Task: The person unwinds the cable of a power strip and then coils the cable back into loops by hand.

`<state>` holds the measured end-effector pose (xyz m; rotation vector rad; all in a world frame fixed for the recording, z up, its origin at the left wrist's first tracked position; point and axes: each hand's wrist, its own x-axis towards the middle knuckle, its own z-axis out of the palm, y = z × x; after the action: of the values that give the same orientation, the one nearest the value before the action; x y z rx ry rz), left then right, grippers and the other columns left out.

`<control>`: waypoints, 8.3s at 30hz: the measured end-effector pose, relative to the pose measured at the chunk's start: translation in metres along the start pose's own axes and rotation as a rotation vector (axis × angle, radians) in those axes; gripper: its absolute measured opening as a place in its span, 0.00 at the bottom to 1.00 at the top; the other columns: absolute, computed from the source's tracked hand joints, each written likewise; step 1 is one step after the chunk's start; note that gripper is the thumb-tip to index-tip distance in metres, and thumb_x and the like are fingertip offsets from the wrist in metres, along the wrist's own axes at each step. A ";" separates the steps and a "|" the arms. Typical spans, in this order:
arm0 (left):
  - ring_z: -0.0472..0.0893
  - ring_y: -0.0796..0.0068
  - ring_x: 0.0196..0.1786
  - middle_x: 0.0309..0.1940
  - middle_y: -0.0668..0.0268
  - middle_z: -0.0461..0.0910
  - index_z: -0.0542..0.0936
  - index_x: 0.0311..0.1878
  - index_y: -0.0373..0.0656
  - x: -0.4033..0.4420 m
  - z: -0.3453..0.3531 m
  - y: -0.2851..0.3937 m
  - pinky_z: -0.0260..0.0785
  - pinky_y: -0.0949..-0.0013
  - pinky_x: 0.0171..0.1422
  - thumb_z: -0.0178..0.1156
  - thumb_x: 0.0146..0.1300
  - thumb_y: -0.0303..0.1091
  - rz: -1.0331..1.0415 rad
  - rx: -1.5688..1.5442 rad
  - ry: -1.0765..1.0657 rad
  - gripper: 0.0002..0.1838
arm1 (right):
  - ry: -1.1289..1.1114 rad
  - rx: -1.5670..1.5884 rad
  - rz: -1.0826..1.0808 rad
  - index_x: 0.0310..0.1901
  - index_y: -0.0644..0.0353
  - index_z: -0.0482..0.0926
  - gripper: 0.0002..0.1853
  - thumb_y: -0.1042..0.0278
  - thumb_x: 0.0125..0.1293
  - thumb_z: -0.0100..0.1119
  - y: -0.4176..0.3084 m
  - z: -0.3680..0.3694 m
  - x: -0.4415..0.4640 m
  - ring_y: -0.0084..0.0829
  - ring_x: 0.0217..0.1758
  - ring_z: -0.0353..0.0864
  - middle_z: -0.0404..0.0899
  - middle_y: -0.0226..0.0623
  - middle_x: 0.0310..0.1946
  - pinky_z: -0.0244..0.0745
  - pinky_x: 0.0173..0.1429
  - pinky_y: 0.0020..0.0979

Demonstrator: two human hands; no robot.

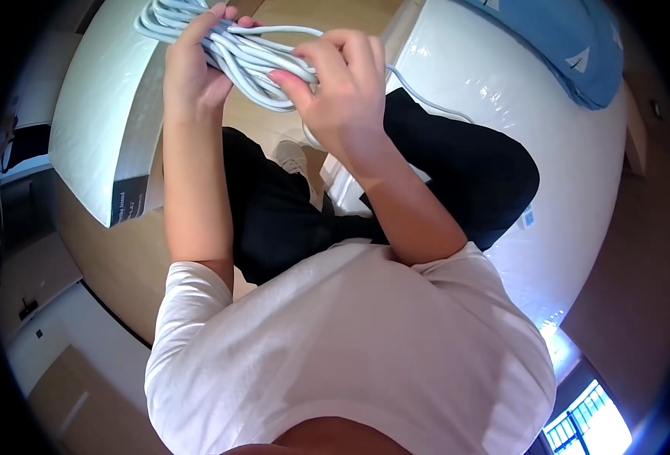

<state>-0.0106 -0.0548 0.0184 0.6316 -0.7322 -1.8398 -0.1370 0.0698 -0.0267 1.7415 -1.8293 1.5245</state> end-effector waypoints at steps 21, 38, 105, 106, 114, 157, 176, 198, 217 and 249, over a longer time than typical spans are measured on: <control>0.75 0.67 0.25 0.21 0.67 0.72 0.72 0.30 0.46 0.008 -0.002 -0.013 0.74 0.62 0.35 0.60 0.64 0.30 -0.141 -0.239 0.149 0.07 | 0.013 -0.054 -0.128 0.52 0.44 0.83 0.28 0.69 0.45 0.75 0.015 0.031 -0.029 0.43 0.56 0.75 0.72 0.43 0.59 0.71 0.56 0.44; 0.72 0.71 0.25 0.22 0.67 0.71 0.72 0.31 0.39 0.004 -0.026 0.013 0.66 0.62 0.40 0.55 0.59 0.29 0.024 -0.158 -0.279 0.04 | -0.221 0.531 -0.330 0.51 0.67 0.79 0.22 0.72 0.53 0.67 -0.052 -0.050 -0.004 0.46 0.42 0.83 0.81 0.51 0.46 0.80 0.48 0.36; 0.81 0.40 0.59 0.38 0.51 0.85 0.76 0.50 0.30 -0.002 -0.006 -0.008 0.69 0.44 0.71 0.56 0.63 0.25 -0.167 0.071 -0.387 0.13 | -0.915 0.542 0.560 0.52 0.69 0.79 0.24 0.63 0.58 0.70 -0.009 -0.008 0.056 0.25 0.44 0.83 0.84 0.38 0.43 0.76 0.50 0.29; 0.82 0.41 0.58 0.38 0.52 0.85 0.76 0.51 0.32 0.004 -0.012 -0.012 0.71 0.43 0.70 0.57 0.64 0.26 -0.213 -0.098 -0.429 0.13 | -0.952 0.665 0.573 0.53 0.69 0.79 0.25 0.63 0.58 0.71 -0.004 -0.009 0.057 0.24 0.44 0.83 0.84 0.38 0.43 0.77 0.50 0.28; 0.84 0.45 0.55 0.36 0.56 0.85 0.75 0.54 0.38 -0.010 -0.004 -0.012 0.75 0.40 0.64 0.60 0.64 0.28 -0.346 -0.139 -0.181 0.15 | -1.039 1.070 0.723 0.54 0.69 0.78 0.24 0.66 0.57 0.70 0.016 0.002 0.050 0.23 0.47 0.82 0.83 0.36 0.44 0.77 0.53 0.25; 0.84 0.51 0.54 0.53 0.40 0.80 0.62 0.72 0.30 -0.008 0.022 -0.034 0.75 0.58 0.59 0.71 0.51 0.43 0.877 1.437 -0.348 0.48 | 0.154 1.093 0.779 0.38 0.64 0.75 0.07 0.81 0.59 0.60 0.025 0.012 0.137 0.32 0.27 0.83 0.79 0.38 0.28 0.79 0.30 0.32; 0.79 0.77 0.48 0.48 0.65 0.80 0.72 0.64 0.36 -0.021 0.022 -0.006 0.72 0.72 0.54 0.76 0.55 0.45 0.135 0.681 -0.874 0.38 | -0.256 1.195 0.480 0.34 0.67 0.78 0.03 0.77 0.61 0.63 -0.028 -0.053 0.145 0.29 0.21 0.81 0.79 0.38 0.20 0.79 0.27 0.30; 0.81 0.82 0.31 0.32 0.66 0.84 0.81 0.48 0.33 -0.032 0.018 0.007 0.72 0.76 0.36 0.59 0.73 0.45 -0.215 0.364 -0.799 0.20 | -0.542 1.552 0.606 0.49 0.72 0.76 0.15 0.73 0.63 0.58 0.006 -0.056 0.150 0.46 0.44 0.88 0.85 0.53 0.38 0.86 0.55 0.44; 0.87 0.61 0.34 0.40 0.49 0.83 0.71 0.62 0.27 -0.051 0.022 0.021 0.82 0.61 0.36 0.53 0.73 0.44 -0.403 0.151 -0.925 0.27 | -0.869 2.168 0.546 0.50 0.69 0.80 0.14 0.74 0.65 0.53 0.026 -0.047 0.142 0.51 0.49 0.85 0.85 0.53 0.39 0.81 0.62 0.51; 0.83 0.70 0.40 0.36 0.58 0.83 0.77 0.53 0.29 -0.060 0.031 -0.005 0.75 0.68 0.49 0.64 0.57 0.27 0.145 0.983 -0.602 0.20 | -0.397 1.388 0.705 0.52 0.70 0.73 0.18 0.83 0.60 0.59 -0.011 -0.064 0.129 0.48 0.41 0.89 0.82 0.52 0.40 0.90 0.44 0.49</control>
<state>-0.0143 0.0085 0.0412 0.5838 -2.0774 -1.4478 -0.1970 0.0391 0.1014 1.9310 -1.6527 3.5395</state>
